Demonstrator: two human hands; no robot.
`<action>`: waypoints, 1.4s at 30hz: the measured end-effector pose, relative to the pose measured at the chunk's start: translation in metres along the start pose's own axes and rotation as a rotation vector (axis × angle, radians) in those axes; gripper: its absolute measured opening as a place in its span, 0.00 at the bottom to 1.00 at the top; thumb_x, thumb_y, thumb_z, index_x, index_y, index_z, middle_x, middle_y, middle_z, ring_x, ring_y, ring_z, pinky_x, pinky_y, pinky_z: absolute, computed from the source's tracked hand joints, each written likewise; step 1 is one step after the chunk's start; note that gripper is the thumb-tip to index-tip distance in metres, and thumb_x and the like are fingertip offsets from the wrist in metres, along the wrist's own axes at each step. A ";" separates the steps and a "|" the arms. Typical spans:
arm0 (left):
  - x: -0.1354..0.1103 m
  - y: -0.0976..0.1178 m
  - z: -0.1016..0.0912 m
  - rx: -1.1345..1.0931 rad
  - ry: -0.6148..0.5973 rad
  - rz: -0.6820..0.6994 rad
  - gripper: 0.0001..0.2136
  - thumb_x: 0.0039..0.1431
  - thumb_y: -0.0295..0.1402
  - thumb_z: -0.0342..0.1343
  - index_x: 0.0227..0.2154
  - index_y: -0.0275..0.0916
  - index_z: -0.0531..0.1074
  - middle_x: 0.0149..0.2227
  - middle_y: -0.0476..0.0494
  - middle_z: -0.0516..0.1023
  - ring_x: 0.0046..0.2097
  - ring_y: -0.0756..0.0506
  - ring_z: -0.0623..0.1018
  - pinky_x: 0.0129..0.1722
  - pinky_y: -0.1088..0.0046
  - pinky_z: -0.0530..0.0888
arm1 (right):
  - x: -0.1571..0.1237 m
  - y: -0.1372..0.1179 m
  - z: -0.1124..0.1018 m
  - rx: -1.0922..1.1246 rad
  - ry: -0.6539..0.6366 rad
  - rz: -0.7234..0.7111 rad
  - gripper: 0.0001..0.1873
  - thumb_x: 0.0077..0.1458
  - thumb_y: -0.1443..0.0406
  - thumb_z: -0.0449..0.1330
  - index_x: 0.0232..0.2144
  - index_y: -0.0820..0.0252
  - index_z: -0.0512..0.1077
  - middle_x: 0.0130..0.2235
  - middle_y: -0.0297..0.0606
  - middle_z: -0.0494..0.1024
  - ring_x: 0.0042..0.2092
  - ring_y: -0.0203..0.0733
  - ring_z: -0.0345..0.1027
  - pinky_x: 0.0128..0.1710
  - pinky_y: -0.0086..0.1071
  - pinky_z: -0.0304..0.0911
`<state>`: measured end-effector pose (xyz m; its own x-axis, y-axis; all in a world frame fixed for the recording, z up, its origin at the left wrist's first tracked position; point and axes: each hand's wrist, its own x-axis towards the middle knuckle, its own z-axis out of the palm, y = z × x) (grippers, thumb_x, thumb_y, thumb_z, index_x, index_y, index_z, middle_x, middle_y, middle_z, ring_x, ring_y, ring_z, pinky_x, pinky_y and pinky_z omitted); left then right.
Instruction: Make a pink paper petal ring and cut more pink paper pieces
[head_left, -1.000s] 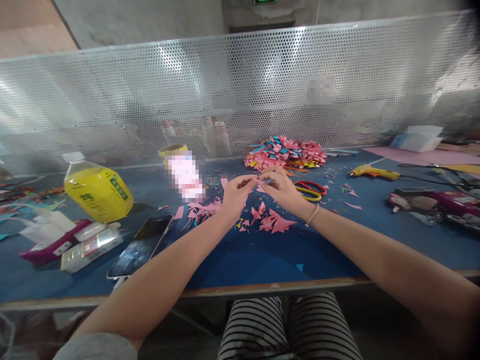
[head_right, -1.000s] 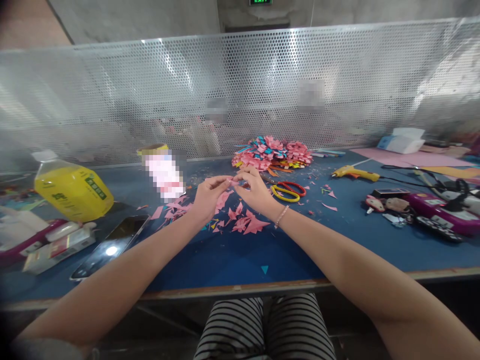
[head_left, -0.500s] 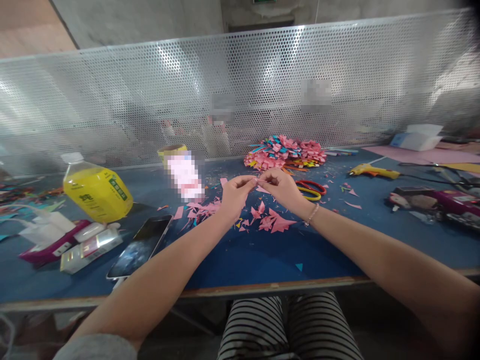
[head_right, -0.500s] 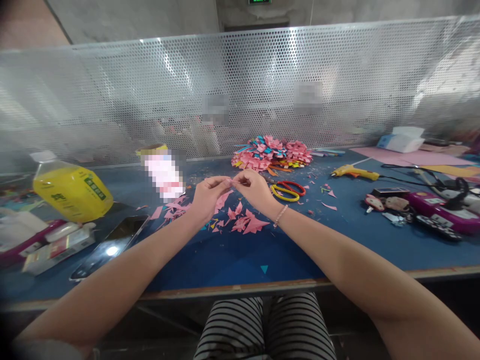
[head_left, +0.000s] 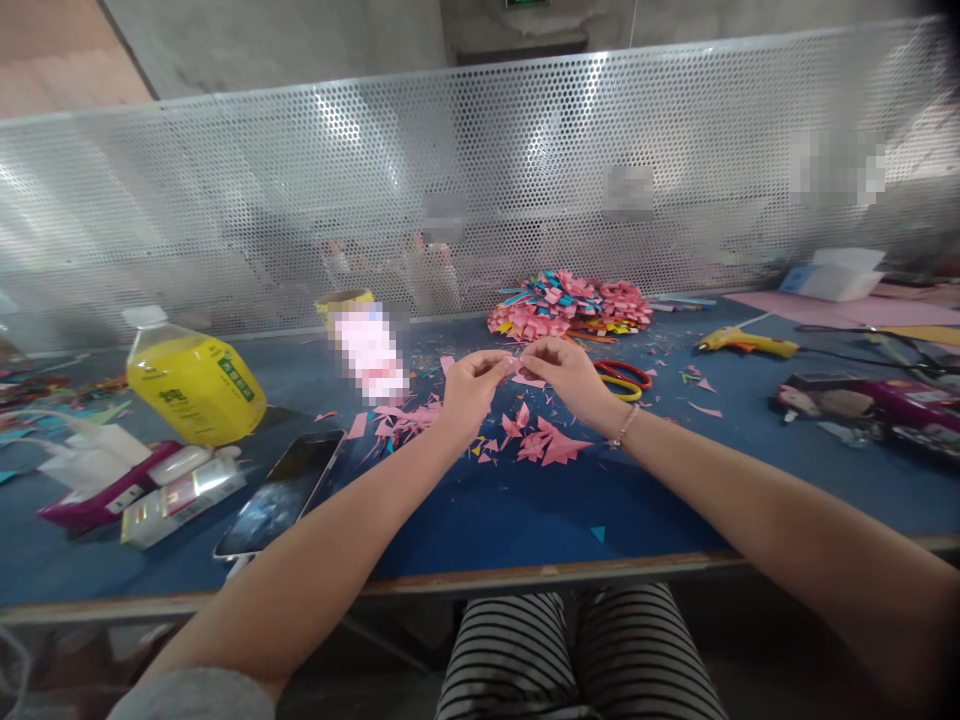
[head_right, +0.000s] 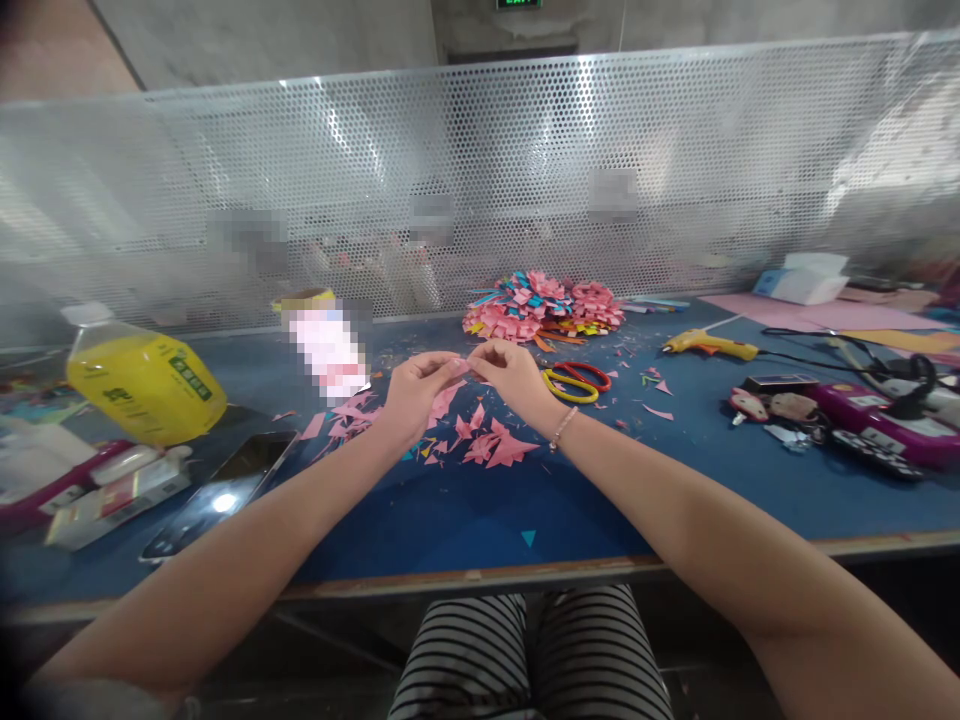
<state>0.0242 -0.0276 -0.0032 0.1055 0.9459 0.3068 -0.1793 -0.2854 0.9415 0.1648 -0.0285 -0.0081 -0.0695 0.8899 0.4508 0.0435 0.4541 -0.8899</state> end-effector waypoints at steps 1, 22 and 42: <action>0.000 0.000 0.000 -0.005 0.000 -0.002 0.08 0.40 0.33 0.62 0.26 0.36 0.74 0.27 0.45 0.77 0.32 0.50 0.75 0.42 0.66 0.71 | 0.000 0.001 0.000 -0.001 0.004 -0.003 0.08 0.45 0.61 0.59 0.24 0.60 0.66 0.23 0.31 0.69 0.27 0.34 0.64 0.32 0.34 0.64; 0.003 -0.005 -0.003 0.020 -0.052 -0.086 0.07 0.40 0.30 0.61 0.26 0.35 0.74 0.26 0.46 0.77 0.29 0.50 0.76 0.39 0.66 0.73 | 0.002 0.005 -0.001 -0.160 -0.038 -0.031 0.08 0.44 0.61 0.58 0.25 0.61 0.68 0.24 0.33 0.70 0.27 0.34 0.63 0.29 0.31 0.61; 0.005 -0.007 -0.006 0.197 -0.088 -0.123 0.03 0.39 0.27 0.59 0.21 0.34 0.71 0.19 0.50 0.73 0.23 0.53 0.72 0.32 0.72 0.72 | 0.003 0.004 -0.003 -0.174 -0.067 0.007 0.06 0.46 0.62 0.55 0.25 0.60 0.65 0.24 0.31 0.67 0.27 0.32 0.61 0.28 0.29 0.59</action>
<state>0.0206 -0.0197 -0.0088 0.2015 0.9607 0.1908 0.0337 -0.2015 0.9789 0.1677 -0.0240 -0.0097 -0.1342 0.8907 0.4342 0.2155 0.4539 -0.8646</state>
